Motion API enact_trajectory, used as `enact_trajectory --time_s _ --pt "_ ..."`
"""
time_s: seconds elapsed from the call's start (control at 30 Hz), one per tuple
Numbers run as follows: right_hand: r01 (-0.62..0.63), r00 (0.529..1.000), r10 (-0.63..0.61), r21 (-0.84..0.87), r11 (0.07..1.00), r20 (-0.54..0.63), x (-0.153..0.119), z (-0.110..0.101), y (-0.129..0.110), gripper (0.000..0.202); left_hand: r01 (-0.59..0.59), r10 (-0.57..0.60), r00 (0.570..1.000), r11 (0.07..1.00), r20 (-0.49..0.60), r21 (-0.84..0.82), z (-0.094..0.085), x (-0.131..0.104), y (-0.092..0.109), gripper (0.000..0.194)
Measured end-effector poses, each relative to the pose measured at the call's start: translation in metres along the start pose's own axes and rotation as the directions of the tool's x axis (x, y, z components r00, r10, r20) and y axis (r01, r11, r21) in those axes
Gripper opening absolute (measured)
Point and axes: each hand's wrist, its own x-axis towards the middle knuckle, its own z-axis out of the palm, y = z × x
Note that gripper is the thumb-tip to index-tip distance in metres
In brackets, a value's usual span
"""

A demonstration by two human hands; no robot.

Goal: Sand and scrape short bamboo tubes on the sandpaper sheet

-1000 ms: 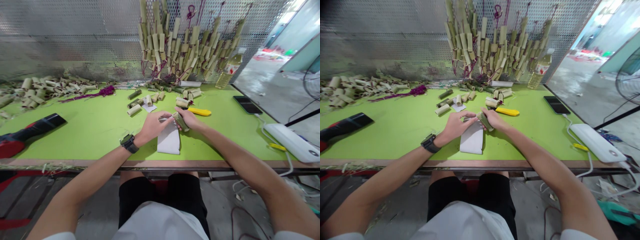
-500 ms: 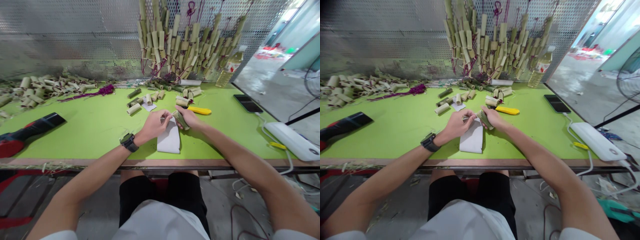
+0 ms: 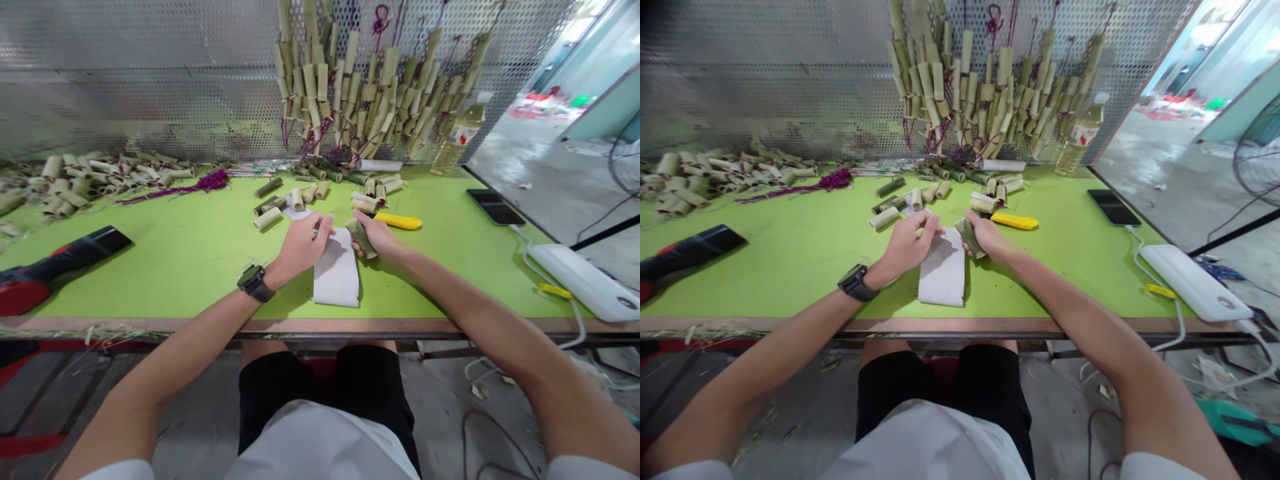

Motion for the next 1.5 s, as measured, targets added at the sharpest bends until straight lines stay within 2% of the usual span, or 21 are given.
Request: enact_trajectory --time_s 0.13,0.23,0.4,0.5,0.7,0.93,1.1,1.17,1.23,1.33,1.5 --pt "0.039 0.999 -0.038 -0.042 0.998 0.006 0.002 0.000 0.003 0.072 0.005 -0.007 0.998 0.999 0.067 0.036 0.002 0.000 0.003 0.020" --pt "0.079 0.997 -0.078 -0.063 0.995 0.022 0.004 0.000 0.006 0.073 0.029 -0.028 0.995 1.000 0.093 -0.006 0.003 -0.003 0.009 0.020" --pt "0.102 0.995 -0.101 -0.050 0.994 0.022 0.008 0.000 0.010 0.073 0.018 -0.017 0.998 0.999 0.060 -0.027 0.007 -0.006 0.010 0.019" --pt "0.097 0.995 -0.096 -0.040 0.995 0.012 0.009 0.001 0.011 0.072 -0.042 0.041 0.998 0.999 0.051 0.013 0.009 -0.009 0.009 0.016" --pt "0.101 0.995 -0.101 -0.040 0.994 -0.001 0.003 0.001 0.007 0.073 -0.144 0.141 0.989 0.987 0.041 0.077 0.006 -0.013 0.011 0.025" --pt "0.091 0.996 -0.091 -0.059 0.994 0.005 0.003 0.001 0.006 0.076 -0.156 0.157 0.987 0.986 -0.031 0.052 0.012 -0.014 0.007 0.029" --pt "0.076 0.997 -0.076 -0.045 0.996 -0.001 0.002 0.001 0.007 0.073 -0.158 0.160 0.986 0.987 -0.051 0.041 0.014 -0.014 0.004 0.024" --pt "0.061 0.998 -0.062 -0.026 0.998 -0.007 0.002 0.001 0.007 0.071 -0.150 0.150 0.989 0.988 -0.001 0.034 0.012 -0.013 0.005 0.023" --pt "0.042 0.999 -0.042 0.005 0.999 -0.008 0.003 0.001 0.006 0.069 -0.136 0.133 0.987 0.990 0.093 0.027 0.009 -0.011 0.008 0.024" --pt "0.035 0.999 -0.033 0.081 0.996 -0.023 0.009 0.000 0.006 0.066 -0.144 0.130 0.969 0.988 0.210 0.049 0.006 -0.009 0.010 0.027" --pt "0.069 0.989 -0.044 0.181 0.981 -0.143 0.025 -0.008 0.004 0.058 -0.209 0.167 0.938 0.971 0.305 0.112 0.004 -0.007 0.007 0.023"
